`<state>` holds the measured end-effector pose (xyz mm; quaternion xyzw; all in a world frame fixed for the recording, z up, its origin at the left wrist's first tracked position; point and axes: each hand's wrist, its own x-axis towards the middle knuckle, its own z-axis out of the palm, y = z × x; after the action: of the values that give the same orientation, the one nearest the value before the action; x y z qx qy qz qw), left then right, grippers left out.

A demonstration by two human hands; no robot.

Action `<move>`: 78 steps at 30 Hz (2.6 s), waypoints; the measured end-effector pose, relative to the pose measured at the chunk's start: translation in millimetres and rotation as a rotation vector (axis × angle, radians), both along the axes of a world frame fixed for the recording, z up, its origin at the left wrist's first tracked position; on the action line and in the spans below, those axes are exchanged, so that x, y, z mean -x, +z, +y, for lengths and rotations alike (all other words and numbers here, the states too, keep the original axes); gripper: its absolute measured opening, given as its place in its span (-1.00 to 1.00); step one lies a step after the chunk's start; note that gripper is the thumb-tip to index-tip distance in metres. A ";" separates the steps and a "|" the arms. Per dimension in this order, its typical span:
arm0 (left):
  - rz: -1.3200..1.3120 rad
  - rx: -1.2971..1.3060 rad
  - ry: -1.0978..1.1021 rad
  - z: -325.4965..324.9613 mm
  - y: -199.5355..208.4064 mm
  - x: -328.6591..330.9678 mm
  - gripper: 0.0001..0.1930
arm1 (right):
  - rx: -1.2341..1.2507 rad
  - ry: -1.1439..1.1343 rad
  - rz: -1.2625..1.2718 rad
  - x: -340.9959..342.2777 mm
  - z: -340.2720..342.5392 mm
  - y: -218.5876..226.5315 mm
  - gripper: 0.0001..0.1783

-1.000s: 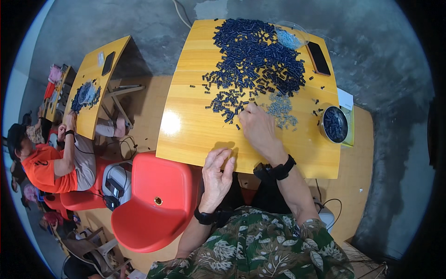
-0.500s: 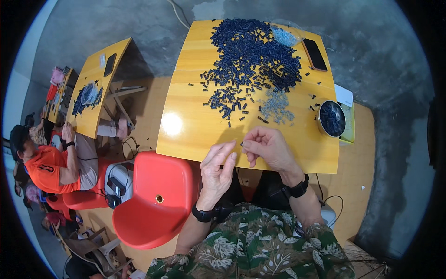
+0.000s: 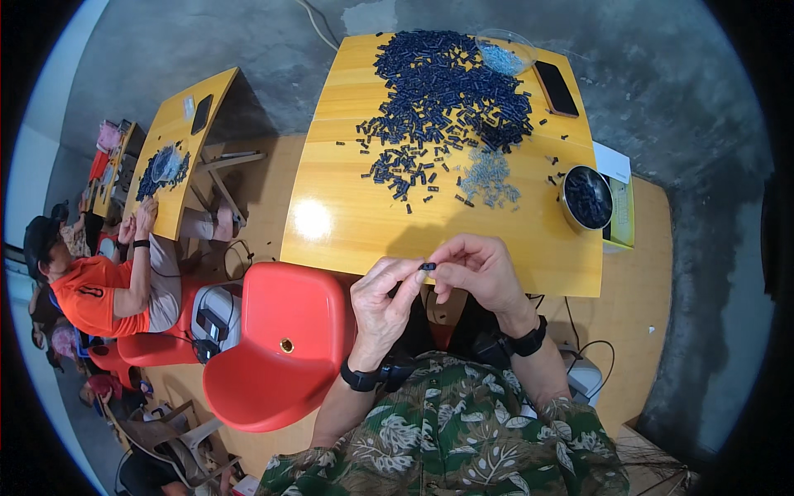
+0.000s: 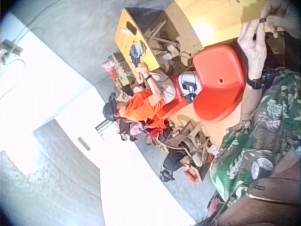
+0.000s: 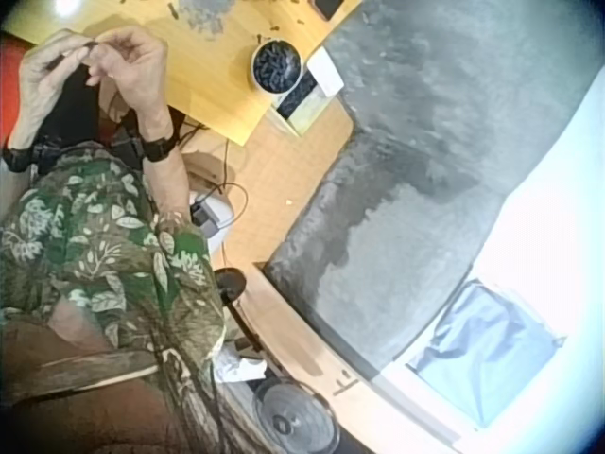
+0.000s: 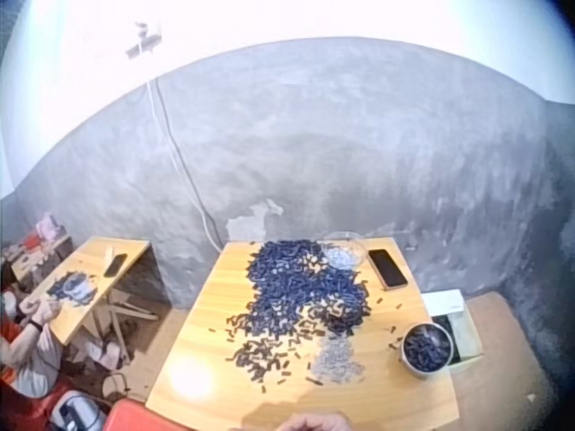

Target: Assembling small plastic components by inserting blue/yellow pieces into black cylindrical housings at a desk.

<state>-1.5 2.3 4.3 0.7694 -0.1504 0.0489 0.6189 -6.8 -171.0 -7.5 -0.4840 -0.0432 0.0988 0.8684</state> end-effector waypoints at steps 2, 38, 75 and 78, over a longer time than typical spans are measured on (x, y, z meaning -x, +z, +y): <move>-0.017 -0.029 0.015 0.1 -0.1 2.0 -0.88 | 0.035 -0.009 -0.024 2.3 0.8 -0.4 -0.85; -0.116 -0.067 -0.025 3.1 -7.6 -0.5 -0.81 | 0.240 -0.059 -0.096 5.8 3.6 2.8 -0.83; -0.014 -0.212 0.060 -9.2 -24.9 -5.7 -0.91 | 0.536 -0.422 0.040 11.3 -30.9 -35.3 -0.92; 0.010 -0.204 0.066 -7.0 -27.8 -8.0 -0.93 | 0.929 -0.692 -0.057 6.0 -64.6 -41.9 -0.93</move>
<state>6.5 -4.7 -23.5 0.8332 -0.1261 0.0497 0.5360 -12.9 -235.6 -49.4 -0.8027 0.1419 -0.1952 0.5454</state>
